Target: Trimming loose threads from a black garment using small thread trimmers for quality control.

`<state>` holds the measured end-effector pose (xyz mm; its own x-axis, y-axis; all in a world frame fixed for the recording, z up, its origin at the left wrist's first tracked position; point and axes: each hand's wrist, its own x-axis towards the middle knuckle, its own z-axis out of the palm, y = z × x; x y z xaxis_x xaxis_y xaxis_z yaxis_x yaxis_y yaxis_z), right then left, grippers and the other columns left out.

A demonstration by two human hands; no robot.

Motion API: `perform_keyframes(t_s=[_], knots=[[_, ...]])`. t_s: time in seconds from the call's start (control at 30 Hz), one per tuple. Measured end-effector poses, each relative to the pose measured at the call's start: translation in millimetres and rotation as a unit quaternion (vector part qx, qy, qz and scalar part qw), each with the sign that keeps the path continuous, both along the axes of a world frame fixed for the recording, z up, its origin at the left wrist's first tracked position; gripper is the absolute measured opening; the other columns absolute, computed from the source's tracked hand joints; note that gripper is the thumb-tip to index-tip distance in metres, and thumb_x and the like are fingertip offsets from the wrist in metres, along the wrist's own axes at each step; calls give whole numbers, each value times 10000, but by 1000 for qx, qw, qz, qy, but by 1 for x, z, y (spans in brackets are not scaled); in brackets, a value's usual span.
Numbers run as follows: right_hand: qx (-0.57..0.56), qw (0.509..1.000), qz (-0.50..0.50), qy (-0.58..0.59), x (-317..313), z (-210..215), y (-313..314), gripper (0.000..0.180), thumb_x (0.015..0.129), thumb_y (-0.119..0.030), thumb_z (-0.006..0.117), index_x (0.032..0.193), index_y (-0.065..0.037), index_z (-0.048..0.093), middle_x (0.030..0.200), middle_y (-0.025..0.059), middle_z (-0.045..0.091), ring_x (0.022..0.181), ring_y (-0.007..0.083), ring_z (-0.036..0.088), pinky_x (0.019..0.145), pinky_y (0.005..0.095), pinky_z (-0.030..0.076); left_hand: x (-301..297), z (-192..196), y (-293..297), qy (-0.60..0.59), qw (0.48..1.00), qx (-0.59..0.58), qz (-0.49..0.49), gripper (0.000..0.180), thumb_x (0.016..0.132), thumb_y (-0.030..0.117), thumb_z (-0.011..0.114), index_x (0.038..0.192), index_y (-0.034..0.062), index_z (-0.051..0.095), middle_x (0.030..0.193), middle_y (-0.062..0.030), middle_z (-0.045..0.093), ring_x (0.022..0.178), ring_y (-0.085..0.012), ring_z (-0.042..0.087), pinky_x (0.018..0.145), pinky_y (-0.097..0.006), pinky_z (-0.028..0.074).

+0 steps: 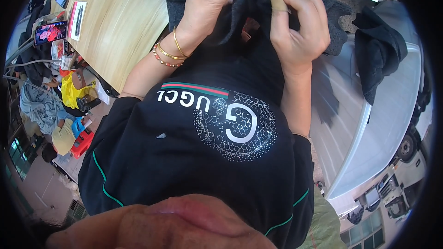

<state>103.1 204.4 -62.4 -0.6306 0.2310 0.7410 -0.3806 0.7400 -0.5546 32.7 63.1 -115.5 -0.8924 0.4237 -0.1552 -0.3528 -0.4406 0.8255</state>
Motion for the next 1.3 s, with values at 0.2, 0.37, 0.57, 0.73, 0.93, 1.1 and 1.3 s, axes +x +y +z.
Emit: perform_keyframes(t_s=[0.2,0.37,0.57,0.73,0.93,1.1,1.3], knots=[[-14,996,37,-76,-3,-4,2,135,761,-21,771,880,-15,707,885,72,691,734,156,659,657,244,524,9,7,-5,160,979,-122,20,42,955,58,626,981,24,623,806,50,590,711,-7,515,630,-165,436],[90,993,24,-77,-5,-10,1,177,744,-40,766,916,-38,725,886,79,688,740,201,681,650,290,543,12,14,-7,128,987,-90,-19,76,948,67,639,992,6,627,825,36,620,746,-24,551,662,-175,460],[119,986,36,-111,0,-12,1,155,748,-32,768,896,-40,725,842,69,677,727,206,675,636,288,540,5,13,-12,111,987,-88,-77,156,906,105,690,1009,-12,670,885,-25,685,774,-71,621,688,-206,509],[97,989,60,-94,0,-9,2,145,750,-17,762,887,-39,722,830,68,673,727,197,669,631,281,537,0,2,-15,104,989,-29,-98,256,887,152,728,1065,-29,703,928,-70,716,809,-83,659,697,-219,546],[98,988,64,-105,1,-8,1,143,745,-10,760,880,-35,719,818,66,665,720,195,664,629,280,536,-5,14,-23,74,979,-72,-174,122,945,101,640,1031,14,642,904,7,670,789,-54,605,720,-196,488],[92,989,61,-102,-1,-9,-1,143,739,-8,764,870,-33,715,809,65,660,710,195,661,626,280,535,3,15,-20,88,989,-89,-74,174,874,96,718,976,-45,719,864,-81,712,750,-114,678,713,-229,569],[96,990,57,-90,0,-10,-4,143,734,3,768,861,-34,715,813,69,665,713,197,663,623,279,538,3,11,-22,-12,996,-40,-76,171,885,98,705,1020,-4,683,959,-90,721,854,-148,690,769,-305,588]])
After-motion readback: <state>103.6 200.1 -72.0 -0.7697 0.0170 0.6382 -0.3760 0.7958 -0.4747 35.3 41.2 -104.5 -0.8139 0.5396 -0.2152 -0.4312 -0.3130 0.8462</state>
